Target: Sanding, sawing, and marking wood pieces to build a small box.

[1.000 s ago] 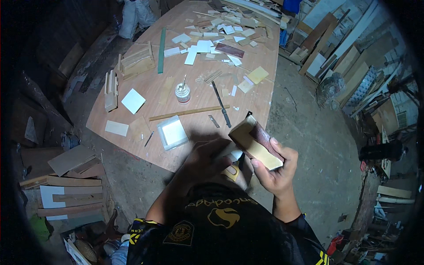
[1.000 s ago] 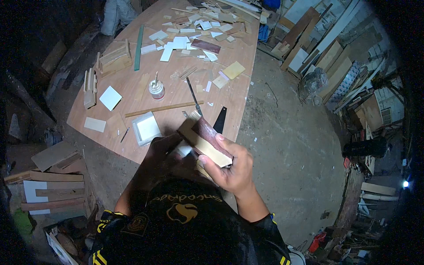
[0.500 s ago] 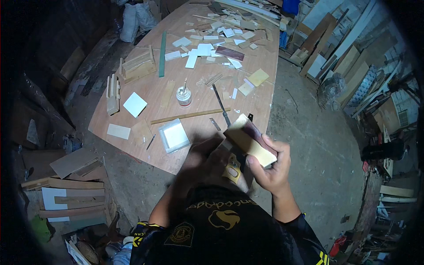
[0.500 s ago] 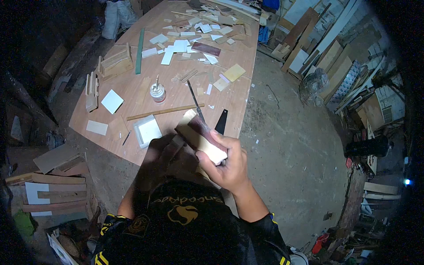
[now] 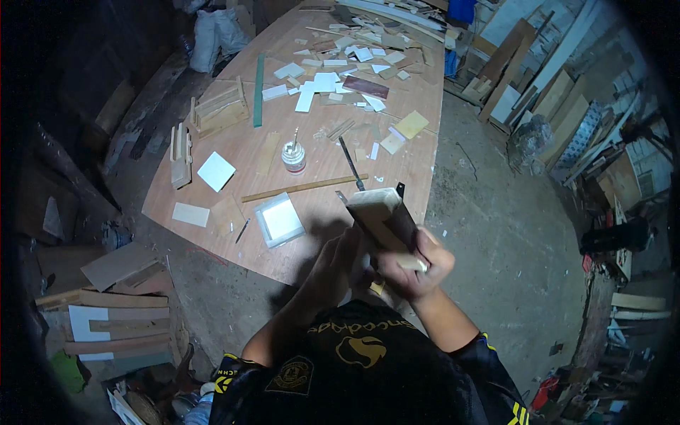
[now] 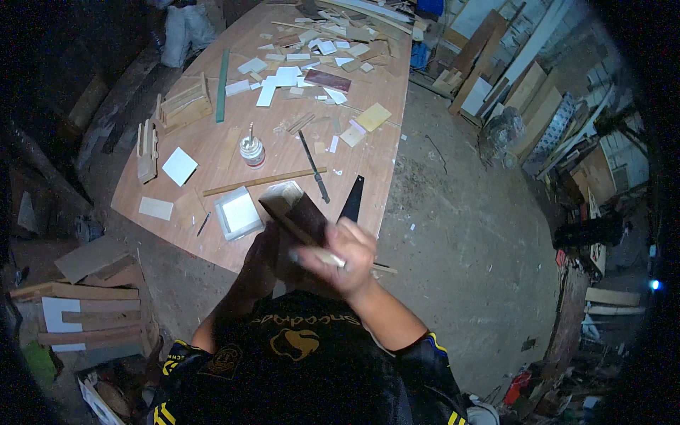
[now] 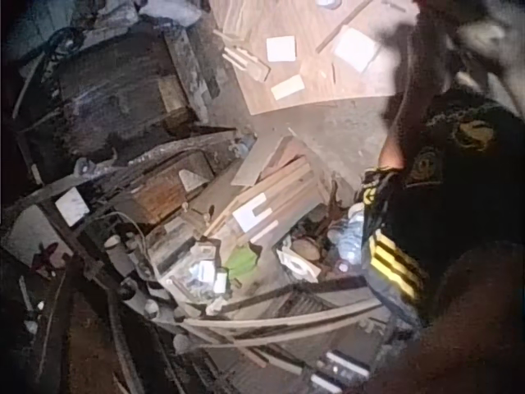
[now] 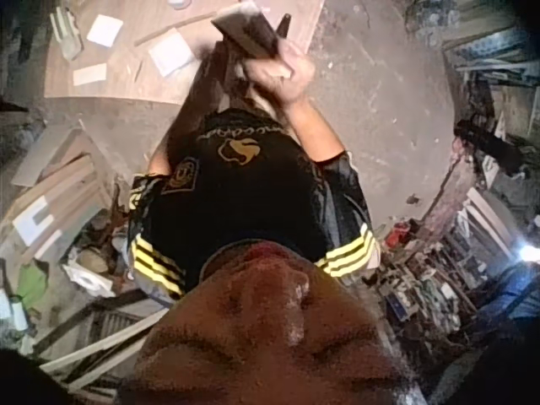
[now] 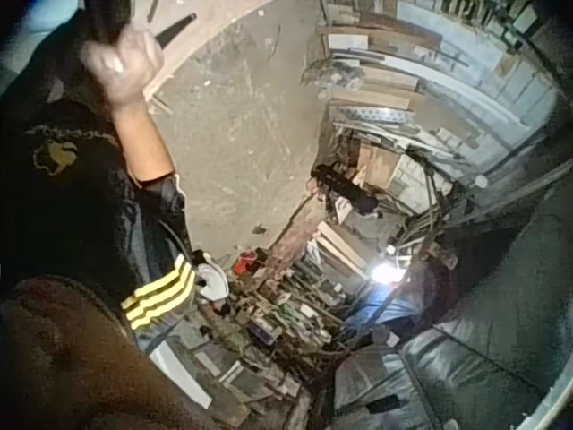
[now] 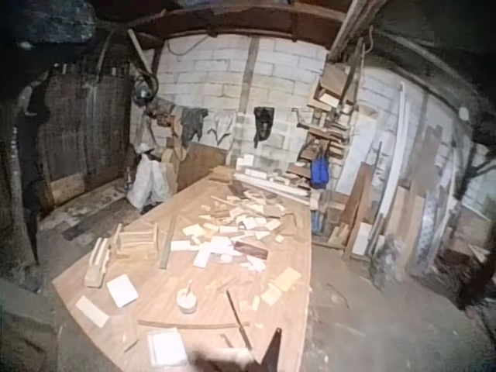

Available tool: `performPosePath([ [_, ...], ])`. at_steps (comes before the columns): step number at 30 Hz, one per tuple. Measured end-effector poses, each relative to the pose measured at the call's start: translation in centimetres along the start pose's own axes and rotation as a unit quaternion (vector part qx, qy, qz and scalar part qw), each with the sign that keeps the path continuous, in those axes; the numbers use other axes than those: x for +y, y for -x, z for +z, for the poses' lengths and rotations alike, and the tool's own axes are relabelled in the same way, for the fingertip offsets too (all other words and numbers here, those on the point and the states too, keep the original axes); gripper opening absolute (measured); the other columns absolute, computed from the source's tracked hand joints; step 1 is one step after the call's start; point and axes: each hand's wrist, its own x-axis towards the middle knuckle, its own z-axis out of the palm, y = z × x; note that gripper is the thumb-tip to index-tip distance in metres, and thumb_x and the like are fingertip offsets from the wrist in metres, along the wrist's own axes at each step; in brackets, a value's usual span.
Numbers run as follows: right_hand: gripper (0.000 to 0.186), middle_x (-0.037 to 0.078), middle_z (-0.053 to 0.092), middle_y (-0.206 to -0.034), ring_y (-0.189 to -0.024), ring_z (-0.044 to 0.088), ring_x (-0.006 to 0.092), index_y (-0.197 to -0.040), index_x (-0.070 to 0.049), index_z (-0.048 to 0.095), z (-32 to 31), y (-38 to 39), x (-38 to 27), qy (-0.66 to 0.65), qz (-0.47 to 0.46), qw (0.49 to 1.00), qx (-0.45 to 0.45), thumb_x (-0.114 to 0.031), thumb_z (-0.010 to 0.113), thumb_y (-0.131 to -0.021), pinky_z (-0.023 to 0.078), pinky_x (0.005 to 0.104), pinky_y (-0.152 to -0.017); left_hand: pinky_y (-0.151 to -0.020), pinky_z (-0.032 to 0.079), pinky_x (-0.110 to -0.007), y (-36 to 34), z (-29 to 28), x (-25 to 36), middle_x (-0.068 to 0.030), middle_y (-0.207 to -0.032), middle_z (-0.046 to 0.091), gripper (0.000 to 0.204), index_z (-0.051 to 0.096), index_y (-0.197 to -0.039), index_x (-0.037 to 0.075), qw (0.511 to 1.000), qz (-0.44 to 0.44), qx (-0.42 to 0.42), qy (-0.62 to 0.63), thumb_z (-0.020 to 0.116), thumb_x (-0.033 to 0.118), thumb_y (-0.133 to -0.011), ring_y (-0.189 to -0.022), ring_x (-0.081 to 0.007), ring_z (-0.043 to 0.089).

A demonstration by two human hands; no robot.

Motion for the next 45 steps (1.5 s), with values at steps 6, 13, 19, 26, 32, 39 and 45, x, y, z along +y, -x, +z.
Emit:
performPosePath([
  [6,0.043,0.017,0.062,-0.087,-0.076,0.066,0.0255,-0.113,0.005,0.055,0.8,-0.3,-0.4,-0.055,0.066,0.989,0.124,-0.010,0.076,-0.079,0.051,0.0331,-0.065,-0.060,0.049,-0.031,0.0,-0.4,0.5,-0.0064,-0.082,0.060,0.058,0.053,-0.120,0.000,0.951,-0.164,-0.032,0.260,0.025,0.049,-0.104,-0.068,-0.0134,0.058],
  [13,0.048,0.023,0.067,-0.095,-0.076,0.070,0.0320,-0.117,0.005,0.051,0.0,-3.8,0.0,0.122,-0.032,0.990,0.054,-0.004,0.076,-0.078,0.056,0.0362,-0.068,-0.064,0.049,-0.032,0.6,-0.8,1.2,-0.0075,-0.079,0.061,0.055,0.055,-0.119,-0.002,0.987,-0.116,0.034,0.105,0.030,0.045,-0.103,-0.069,-0.0162,0.060],
  [19,0.057,0.024,0.066,-0.107,-0.093,0.069,0.0303,-0.122,0.004,0.048,-0.4,-1.3,0.2,0.003,-0.075,0.995,0.066,-0.005,0.079,-0.074,0.055,0.0349,-0.078,-0.067,0.049,-0.033,0.8,-1.2,0.4,-0.0085,-0.078,0.062,0.053,0.055,-0.119,-0.003,0.998,-0.063,0.006,-0.021,0.033,0.042,-0.102,-0.071,-0.0177,0.061],
  [26,0.056,0.018,0.066,-0.105,-0.094,0.069,0.0269,-0.121,0.003,0.049,-1.3,-2.2,-1.4,-0.076,0.087,0.993,0.010,-0.006,0.079,-0.073,0.052,0.0325,-0.082,-0.072,0.050,-0.037,0.7,-2.9,0.8,-0.0146,-0.088,0.066,0.041,0.056,-0.124,0.000,0.991,-0.015,-0.011,-0.131,0.045,0.028,-0.095,-0.077,-0.0253,0.064],
  [32,0.055,0.018,0.064,-0.111,-0.094,0.067,0.0227,-0.121,0.002,0.049,-2.1,-2.3,-1.6,-0.022,0.055,0.998,0.001,-0.006,0.078,-0.074,0.052,0.0305,-0.081,-0.081,0.051,-0.041,-0.1,-1.7,2.1,-0.0215,-0.096,0.067,0.036,0.059,-0.118,-0.002,0.988,-0.069,-0.071,-0.117,0.055,0.019,-0.088,-0.088,-0.0329,0.067],
  [39,0.052,0.012,0.057,-0.107,-0.094,0.059,0.0155,-0.120,0.002,0.043,-2.6,-2.0,-2.0,-0.050,0.074,0.996,-0.020,-0.003,0.074,-0.078,0.047,0.0286,-0.084,-0.076,0.052,-0.038,-1.1,-1.5,3.4,-0.0200,-0.091,0.067,0.030,0.060,-0.112,0.001,0.986,-0.135,-0.056,-0.075,0.056,0.022,-0.090,-0.084,-0.0299,0.068],
  [45,0.052,0.011,0.056,-0.107,-0.094,0.058,0.0159,-0.120,0.002,0.046,-2.6,-1.1,-1.5,-0.046,0.077,0.996,-0.028,-0.003,0.074,-0.078,0.046,0.0286,-0.083,-0.073,0.052,-0.038,-1.0,-2.2,0.8,-0.0158,-0.082,0.064,0.029,0.060,-0.112,0.003,0.980,0.060,-0.046,-0.183,0.057,0.021,-0.091,-0.080,-0.0250,0.066],
])
